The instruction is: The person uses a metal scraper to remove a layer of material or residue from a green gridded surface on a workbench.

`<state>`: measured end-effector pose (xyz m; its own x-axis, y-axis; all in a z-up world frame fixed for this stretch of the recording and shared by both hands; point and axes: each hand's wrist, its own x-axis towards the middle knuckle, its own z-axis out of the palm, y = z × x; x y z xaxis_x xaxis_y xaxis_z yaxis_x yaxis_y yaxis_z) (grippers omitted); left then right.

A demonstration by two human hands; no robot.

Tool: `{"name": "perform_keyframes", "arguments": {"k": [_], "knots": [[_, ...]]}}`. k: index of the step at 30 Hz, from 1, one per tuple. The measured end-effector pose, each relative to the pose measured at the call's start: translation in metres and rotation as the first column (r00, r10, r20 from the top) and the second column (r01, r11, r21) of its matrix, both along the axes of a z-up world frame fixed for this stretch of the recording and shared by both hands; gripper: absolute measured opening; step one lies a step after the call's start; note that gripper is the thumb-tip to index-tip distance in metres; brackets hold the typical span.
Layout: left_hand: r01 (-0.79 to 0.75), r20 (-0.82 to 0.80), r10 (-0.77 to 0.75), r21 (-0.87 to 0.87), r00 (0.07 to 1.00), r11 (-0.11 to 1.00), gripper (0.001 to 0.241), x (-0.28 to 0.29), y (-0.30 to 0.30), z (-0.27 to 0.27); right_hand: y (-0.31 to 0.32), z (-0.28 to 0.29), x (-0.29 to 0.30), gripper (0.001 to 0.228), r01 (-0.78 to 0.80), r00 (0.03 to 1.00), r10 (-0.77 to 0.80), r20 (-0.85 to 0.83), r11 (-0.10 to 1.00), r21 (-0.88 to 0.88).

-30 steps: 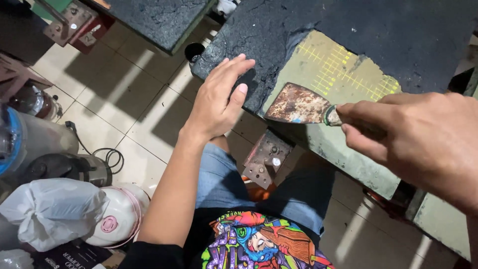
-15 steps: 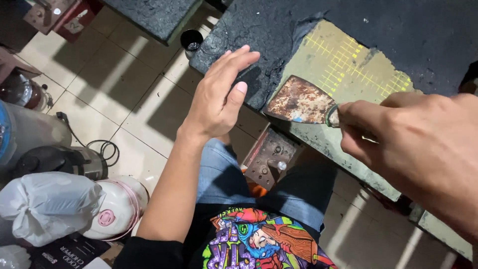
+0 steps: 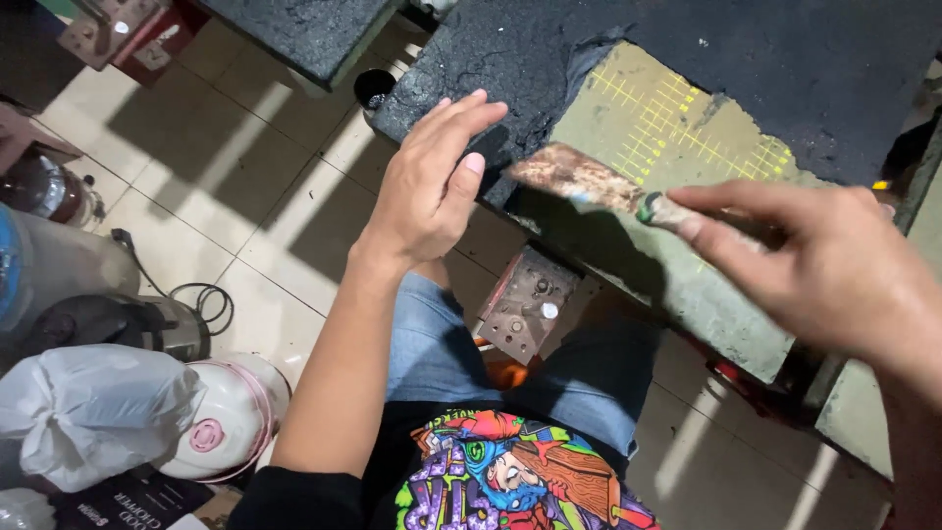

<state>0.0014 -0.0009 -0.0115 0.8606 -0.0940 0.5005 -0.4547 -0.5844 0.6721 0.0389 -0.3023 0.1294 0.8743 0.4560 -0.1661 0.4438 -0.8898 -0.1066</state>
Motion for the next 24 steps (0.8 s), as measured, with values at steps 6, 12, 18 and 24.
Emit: {"name": "perform_keyframes", "arguments": {"k": [6,12,18,24], "knots": [[-0.007,0.007,0.007,0.08,1.0,0.997,0.052,0.003,-0.001,-0.004,-0.021,-0.004,0.008,0.03,-0.068,0.998,0.066,0.015,0.989,0.131],[0.003,0.035,-0.006,0.091,0.999,0.996,0.056,0.004,0.001,-0.004,-0.013,0.003,-0.003,0.04,-0.186,0.981,0.188,0.043,0.982,-0.043],[0.019,0.01,-0.019,0.044,1.0,0.999,0.054,0.001,-0.001,-0.001,-0.006,0.003,-0.004,0.042,-0.207,0.972,0.227,0.069,0.954,-0.218],[0.018,0.049,-0.02,0.035,0.999,0.999,0.056,0.001,0.001,-0.003,0.004,0.009,0.001,0.037,-0.158,0.984,0.167,0.06,0.978,-0.134]]}}
